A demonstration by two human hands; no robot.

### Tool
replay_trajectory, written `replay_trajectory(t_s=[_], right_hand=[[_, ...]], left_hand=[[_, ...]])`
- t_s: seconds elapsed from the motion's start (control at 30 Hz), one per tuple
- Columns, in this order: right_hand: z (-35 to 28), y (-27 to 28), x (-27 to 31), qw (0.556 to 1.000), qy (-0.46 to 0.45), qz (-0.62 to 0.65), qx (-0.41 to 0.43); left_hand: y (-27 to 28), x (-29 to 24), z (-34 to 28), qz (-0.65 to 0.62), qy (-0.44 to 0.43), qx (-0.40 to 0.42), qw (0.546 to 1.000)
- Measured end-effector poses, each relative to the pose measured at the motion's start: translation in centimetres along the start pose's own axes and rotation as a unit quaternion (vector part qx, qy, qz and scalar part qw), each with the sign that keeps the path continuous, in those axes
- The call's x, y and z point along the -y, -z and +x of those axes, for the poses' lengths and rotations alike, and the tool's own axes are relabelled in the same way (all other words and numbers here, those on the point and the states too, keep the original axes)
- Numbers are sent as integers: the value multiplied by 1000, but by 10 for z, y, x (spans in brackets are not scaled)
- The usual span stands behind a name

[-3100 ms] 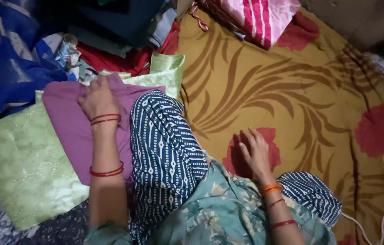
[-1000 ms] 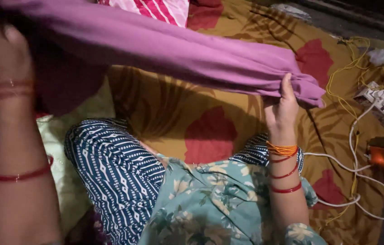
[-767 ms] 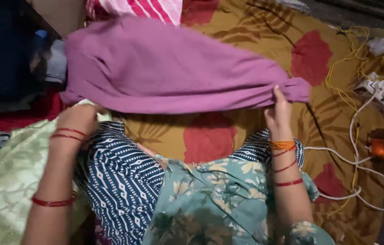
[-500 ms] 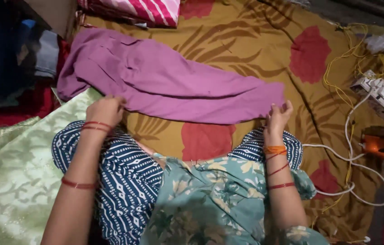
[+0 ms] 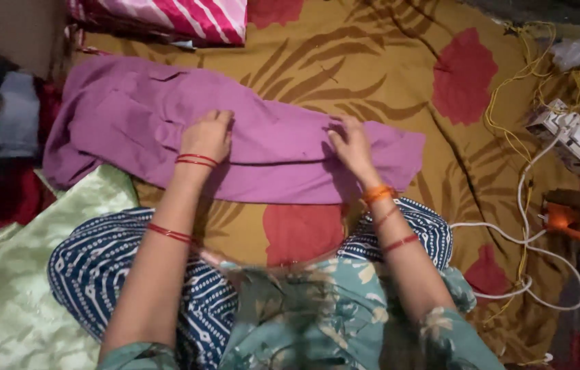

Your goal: The recorder is ironing a pink piece of clothing on a bed.

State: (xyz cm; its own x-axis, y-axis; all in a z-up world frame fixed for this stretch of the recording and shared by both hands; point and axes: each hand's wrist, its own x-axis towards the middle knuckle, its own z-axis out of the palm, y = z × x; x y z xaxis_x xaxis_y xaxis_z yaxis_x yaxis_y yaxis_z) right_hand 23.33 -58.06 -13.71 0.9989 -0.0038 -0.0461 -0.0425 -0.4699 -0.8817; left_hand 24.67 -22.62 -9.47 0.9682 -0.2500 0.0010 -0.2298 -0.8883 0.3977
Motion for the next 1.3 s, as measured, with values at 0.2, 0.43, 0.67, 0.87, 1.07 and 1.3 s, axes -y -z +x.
replay_trajectory(t_s=[0.2, 0.43, 0.67, 0.87, 1.07, 1.3], right_hand=[[34, -32, 7, 933, 153, -325, 7], [2, 0, 81, 946, 205, -234, 91], [-76, 53, 129, 947, 237, -178, 123], [-121, 62, 160, 902, 362, -221, 77], [-179, 40, 158, 941, 169, -117, 268], [-270, 23, 162, 811, 88, -92, 571]], left_hand=[[-52, -17, 39, -29, -40, -27, 998], [-24, -37, 59, 62, -157, -148, 975], [51, -8, 6, -7, -230, -56, 972], [114, 44, -58, 103, -133, -61, 984], [139, 66, -109, 190, -43, 20, 981], [145, 81, -184, 158, 75, 247, 953]])
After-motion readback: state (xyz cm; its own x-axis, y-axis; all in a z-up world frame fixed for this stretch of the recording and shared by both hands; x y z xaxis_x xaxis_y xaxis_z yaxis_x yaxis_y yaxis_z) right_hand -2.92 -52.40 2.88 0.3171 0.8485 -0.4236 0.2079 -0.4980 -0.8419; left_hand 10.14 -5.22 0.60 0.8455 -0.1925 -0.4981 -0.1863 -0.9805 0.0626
